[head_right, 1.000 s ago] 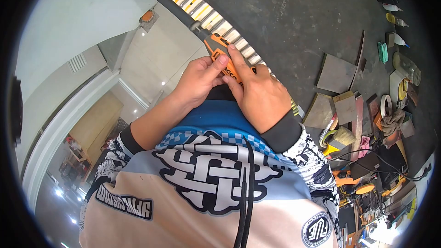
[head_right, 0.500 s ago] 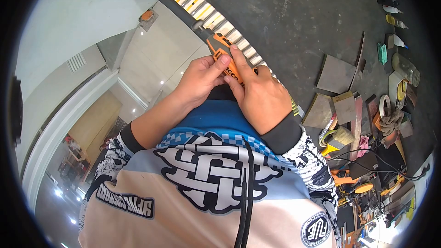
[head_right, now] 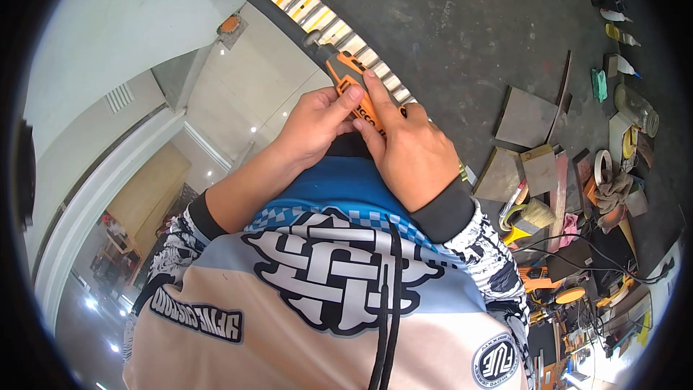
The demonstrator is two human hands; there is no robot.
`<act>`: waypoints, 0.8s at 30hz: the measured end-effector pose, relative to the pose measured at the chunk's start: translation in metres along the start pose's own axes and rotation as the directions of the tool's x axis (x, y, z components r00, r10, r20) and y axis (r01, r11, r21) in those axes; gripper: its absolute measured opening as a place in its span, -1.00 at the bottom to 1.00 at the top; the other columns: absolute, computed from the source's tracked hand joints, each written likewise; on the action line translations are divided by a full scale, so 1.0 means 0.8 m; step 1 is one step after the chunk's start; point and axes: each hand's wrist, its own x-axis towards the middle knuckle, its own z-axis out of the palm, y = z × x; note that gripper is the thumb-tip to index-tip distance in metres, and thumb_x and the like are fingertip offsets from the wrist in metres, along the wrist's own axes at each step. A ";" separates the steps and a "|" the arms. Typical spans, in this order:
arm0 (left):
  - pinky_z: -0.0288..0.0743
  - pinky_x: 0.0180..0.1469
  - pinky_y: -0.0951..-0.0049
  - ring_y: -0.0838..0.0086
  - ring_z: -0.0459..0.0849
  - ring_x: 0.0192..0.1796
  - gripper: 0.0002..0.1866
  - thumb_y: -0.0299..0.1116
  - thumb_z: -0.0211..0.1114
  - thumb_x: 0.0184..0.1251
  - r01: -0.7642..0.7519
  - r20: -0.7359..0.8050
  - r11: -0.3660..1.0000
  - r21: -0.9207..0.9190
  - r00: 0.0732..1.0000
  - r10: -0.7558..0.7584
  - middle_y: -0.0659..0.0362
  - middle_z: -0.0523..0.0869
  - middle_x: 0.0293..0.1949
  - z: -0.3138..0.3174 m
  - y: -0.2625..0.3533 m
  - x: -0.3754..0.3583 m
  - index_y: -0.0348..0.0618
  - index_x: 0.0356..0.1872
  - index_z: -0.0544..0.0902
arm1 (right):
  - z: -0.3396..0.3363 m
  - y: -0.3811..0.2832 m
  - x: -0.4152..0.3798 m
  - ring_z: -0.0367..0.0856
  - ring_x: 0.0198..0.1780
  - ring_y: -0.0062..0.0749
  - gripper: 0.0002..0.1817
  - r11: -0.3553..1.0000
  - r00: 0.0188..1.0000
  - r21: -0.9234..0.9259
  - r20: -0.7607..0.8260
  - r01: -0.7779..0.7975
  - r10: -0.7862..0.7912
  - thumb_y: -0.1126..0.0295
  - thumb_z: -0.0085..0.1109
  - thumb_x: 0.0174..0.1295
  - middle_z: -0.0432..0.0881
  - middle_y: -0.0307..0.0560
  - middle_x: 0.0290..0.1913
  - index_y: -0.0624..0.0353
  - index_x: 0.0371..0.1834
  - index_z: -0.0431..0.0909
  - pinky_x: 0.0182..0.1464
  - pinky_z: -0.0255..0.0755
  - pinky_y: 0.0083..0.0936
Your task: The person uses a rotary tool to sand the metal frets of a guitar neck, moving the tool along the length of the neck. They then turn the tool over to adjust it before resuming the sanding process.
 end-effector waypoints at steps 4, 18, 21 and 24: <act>0.68 0.15 0.39 0.41 0.76 0.06 -0.43 0.01 0.32 0.60 0.004 0.007 1.000 0.014 1.000 -0.004 0.02 0.76 0.03 0.000 0.002 0.002 -0.45 0.14 0.62 | -0.001 0.001 0.001 0.77 -0.42 0.04 -0.33 1.000 1.000 0.000 -0.006 0.001 -0.001 0.03 0.31 0.43 0.64 0.13 -0.34 -0.26 0.60 0.41 -0.34 0.68 -0.14; 0.67 0.19 0.35 0.37 0.77 0.12 -0.41 0.02 0.30 0.61 0.009 0.019 0.999 0.049 1.000 -0.010 0.00 0.76 0.08 0.004 0.007 0.005 -0.45 0.20 0.60 | -0.003 0.008 0.004 0.78 -0.40 0.10 -0.32 1.000 1.000 0.013 0.002 -0.009 0.009 0.01 0.28 0.45 0.65 0.15 -0.30 -0.27 0.62 0.38 -0.33 0.69 -0.12; 0.67 0.19 0.36 0.38 0.77 0.13 -0.42 0.01 0.30 0.62 0.004 0.018 0.999 0.040 1.000 -0.005 0.00 0.76 0.08 0.006 0.007 0.006 -0.44 0.20 0.60 | -0.002 0.008 0.003 0.78 -0.40 0.10 -0.33 1.000 1.000 0.010 0.001 -0.012 0.012 0.01 0.27 0.46 0.65 0.14 -0.31 -0.27 0.62 0.38 -0.33 0.69 -0.11; 0.69 0.15 0.39 0.40 0.77 0.08 -0.42 0.00 0.32 0.60 0.002 0.008 1.000 0.024 1.000 -0.002 0.01 0.76 0.05 0.006 0.007 0.008 -0.47 0.16 0.61 | -0.002 0.009 0.004 0.77 -0.40 0.11 -0.33 1.000 1.000 0.009 -0.001 -0.016 0.016 0.00 0.26 0.46 0.65 0.14 -0.31 -0.28 0.63 0.37 -0.34 0.69 -0.12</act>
